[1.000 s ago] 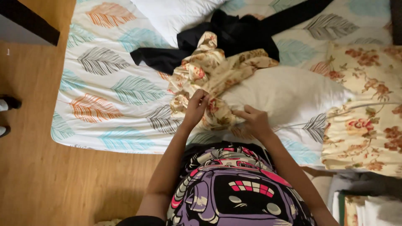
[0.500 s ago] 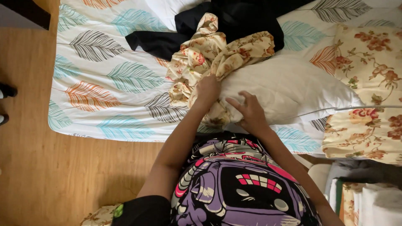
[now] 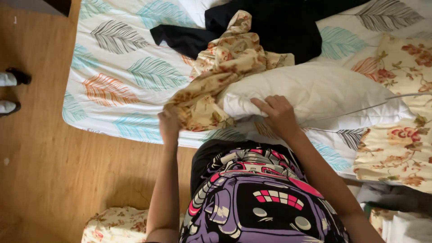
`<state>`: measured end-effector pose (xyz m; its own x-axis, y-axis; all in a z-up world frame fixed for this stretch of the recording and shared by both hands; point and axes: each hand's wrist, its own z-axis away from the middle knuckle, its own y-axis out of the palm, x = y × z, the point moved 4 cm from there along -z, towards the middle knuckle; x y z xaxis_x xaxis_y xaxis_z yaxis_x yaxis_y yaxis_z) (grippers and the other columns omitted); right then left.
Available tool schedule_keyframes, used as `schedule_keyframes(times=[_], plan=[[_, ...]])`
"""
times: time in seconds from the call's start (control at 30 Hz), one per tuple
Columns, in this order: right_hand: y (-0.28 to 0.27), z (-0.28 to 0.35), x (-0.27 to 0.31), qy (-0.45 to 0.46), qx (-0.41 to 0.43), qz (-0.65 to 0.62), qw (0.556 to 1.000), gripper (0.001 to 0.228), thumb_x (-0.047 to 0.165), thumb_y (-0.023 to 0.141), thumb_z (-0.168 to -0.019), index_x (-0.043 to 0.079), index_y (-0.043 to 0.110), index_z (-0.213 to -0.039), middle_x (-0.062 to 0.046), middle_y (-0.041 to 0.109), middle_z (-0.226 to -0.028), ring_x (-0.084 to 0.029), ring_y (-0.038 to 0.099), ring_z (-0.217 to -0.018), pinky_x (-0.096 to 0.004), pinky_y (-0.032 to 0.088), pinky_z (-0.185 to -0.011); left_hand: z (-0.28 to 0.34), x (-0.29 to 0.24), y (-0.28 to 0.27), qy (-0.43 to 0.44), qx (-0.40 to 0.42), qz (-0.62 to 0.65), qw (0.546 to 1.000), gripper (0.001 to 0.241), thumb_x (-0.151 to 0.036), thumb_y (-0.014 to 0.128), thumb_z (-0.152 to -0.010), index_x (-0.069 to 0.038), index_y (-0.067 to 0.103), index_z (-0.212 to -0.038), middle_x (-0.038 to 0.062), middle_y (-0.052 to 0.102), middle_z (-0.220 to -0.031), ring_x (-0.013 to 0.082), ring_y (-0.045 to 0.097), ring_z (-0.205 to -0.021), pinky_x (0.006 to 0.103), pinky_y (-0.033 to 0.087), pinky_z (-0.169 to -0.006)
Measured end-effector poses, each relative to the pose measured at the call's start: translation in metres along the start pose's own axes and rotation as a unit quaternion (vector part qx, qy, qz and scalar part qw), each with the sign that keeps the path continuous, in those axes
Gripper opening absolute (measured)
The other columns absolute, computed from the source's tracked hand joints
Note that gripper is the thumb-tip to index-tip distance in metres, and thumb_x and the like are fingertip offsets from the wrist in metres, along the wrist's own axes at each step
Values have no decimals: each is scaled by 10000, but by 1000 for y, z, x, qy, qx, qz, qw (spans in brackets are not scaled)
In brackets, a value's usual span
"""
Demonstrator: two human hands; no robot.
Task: The person puts a floral pillowcase onto a white pillow. They repeatedly pull the fabric over the pillow, tuck the corners, and adjust the fit by hand while standing over a bed.
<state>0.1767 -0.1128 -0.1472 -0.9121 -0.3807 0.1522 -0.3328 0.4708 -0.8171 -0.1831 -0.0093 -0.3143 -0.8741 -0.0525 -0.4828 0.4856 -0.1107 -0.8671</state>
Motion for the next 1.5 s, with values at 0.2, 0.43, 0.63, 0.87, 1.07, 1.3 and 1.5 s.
schedule_keyframes(times=[0.2, 0.43, 0.63, 0.87, 1.07, 1.3, 1.5], plan=[[16, 0, -7, -19, 17, -22, 999, 349, 132, 601, -975, 207, 750, -1281, -37, 527, -799, -260, 557, -695, -400, 482, -679, 28, -104, -3, 167, -202, 43, 964, 560, -545, 650, -996, -30, 678, -1214, 215, 649, -1159, 454, 572, -1224, 511, 479, -1009], [18, -1, -10, -17, 10, -31, 999, 394, 119, 637, -946, 239, 751, -1304, -25, 508, -794, -257, 537, -691, -400, 463, -686, -23, -67, 124, -79, 215, 33, 973, 1089, -933, 498, -755, 18, 611, -1271, 317, 639, -1270, 472, 596, -1267, 553, 440, -1092], [17, -11, -10, 4, 40, -63, 997, 424, 87, 665, -939, 240, 738, -1328, -28, 506, -804, -261, 541, -705, -395, 458, -698, -5, -45, 109, -138, 208, -109, 962, 772, -509, 672, -903, -61, 343, -1439, 196, 425, -1433, 420, 459, -1360, 588, 365, -1137], [22, -15, -10, 3, 45, -57, 997, 438, 132, 650, -970, 282, 709, -1378, -53, 519, -967, -293, 562, -835, -412, 459, -736, -10, -54, 85, -70, 130, 42, 988, 393, -317, 483, -977, 16, 644, -1110, 273, 700, -1008, 499, 682, -1032, 603, 519, -892], [39, -26, 11, -61, 45, -24, 997, 374, 220, 579, -1008, 311, 650, -1364, -145, 580, -1212, -357, 608, -1045, -452, 436, -805, -3, -136, -30, -40, 34, 238, 970, 309, -449, 513, -1007, -174, 652, -1036, 159, 735, -913, 450, 686, -991, 564, 523, -862], [78, -3, -3, -91, 82, 4, 992, 222, 176, 618, -912, 184, 705, -1116, -103, 585, -1053, -308, 559, -853, -424, 414, -738, 41, -238, -33, 234, 13, 157, 960, 148, -251, 567, -970, -229, 624, -1105, 106, 718, -911, 366, 731, -870, 486, 578, -727], [40, 4, -27, 291, 22, -419, 860, 236, 208, 667, -951, 118, 729, -1159, -117, 727, -1056, -272, 690, -1040, -371, 494, -953, 90, -283, -13, 385, -17, 99, 917, 88, -336, 506, -1025, -290, 547, -1087, -25, 684, -939, 254, 734, -832, 393, 582, -641]])
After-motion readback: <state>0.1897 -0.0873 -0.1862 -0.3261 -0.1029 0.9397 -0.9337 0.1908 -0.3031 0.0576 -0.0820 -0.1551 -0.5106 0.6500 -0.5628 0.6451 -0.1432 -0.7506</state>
